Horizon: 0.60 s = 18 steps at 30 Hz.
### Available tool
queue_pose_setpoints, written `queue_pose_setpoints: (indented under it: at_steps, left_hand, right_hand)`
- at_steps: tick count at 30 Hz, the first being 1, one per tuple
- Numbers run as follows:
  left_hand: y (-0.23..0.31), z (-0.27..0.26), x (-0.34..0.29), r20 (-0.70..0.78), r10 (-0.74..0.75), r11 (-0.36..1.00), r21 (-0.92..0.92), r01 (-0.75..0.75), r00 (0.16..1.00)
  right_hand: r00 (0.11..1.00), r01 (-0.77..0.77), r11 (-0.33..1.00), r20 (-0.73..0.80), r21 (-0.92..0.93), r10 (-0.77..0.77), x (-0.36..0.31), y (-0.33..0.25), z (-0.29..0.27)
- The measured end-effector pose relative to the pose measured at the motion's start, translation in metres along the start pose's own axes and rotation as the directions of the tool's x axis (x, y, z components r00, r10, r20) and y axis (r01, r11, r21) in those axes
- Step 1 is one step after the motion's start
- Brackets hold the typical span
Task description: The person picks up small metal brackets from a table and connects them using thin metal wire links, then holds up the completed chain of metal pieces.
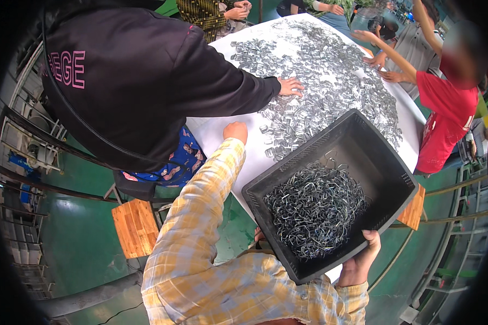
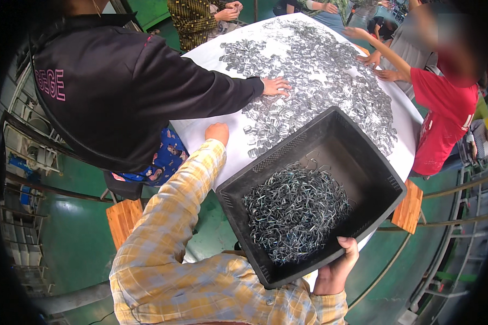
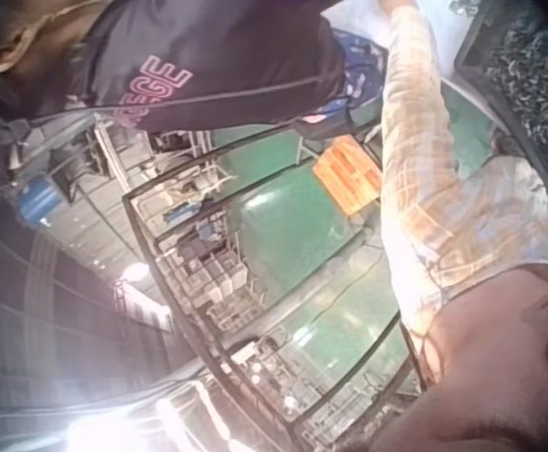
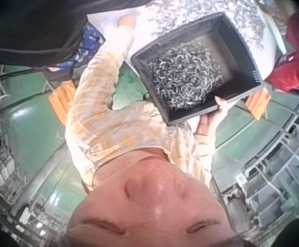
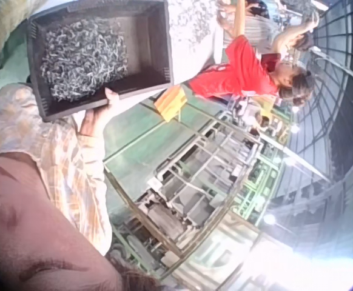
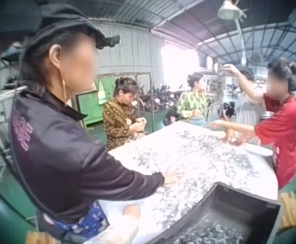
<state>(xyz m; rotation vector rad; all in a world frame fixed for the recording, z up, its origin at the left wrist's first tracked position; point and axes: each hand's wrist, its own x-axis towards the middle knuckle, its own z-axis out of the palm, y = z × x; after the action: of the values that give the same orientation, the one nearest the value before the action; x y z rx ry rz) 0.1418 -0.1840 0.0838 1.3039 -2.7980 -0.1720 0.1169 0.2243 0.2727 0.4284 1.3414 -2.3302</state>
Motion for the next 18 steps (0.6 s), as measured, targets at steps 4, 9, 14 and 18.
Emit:
queue_pose_setpoints:
  at_steps: [4,9,14,18]
  left_hand:
    - [0.001,0.005,0.008,-0.033,0.03,0.992,0.123,-0.026,0.999]
    - [0.031,-0.093,-0.042,0.059,-0.007,0.916,-0.401,0.03,0.998]
    - [0.051,-0.157,-0.124,-0.162,0.436,0.439,-0.821,-0.366,0.885]
    - [0.044,-0.105,-0.149,-0.003,0.388,0.46,-0.866,-0.197,0.922]
  right_hand:
    - [1.0,-0.021,1.0,0.008,-0.008,0.021,-0.001,-0.004,0.0]
    - [0.999,-0.034,0.999,-0.014,-0.027,0.034,0.006,-0.006,-0.005]
    - [0.994,-0.102,0.99,0.017,-0.098,0.104,0.011,-0.005,0.001]
    - [0.968,-0.178,0.975,0.154,-0.13,0.197,0.012,-0.005,0.008]
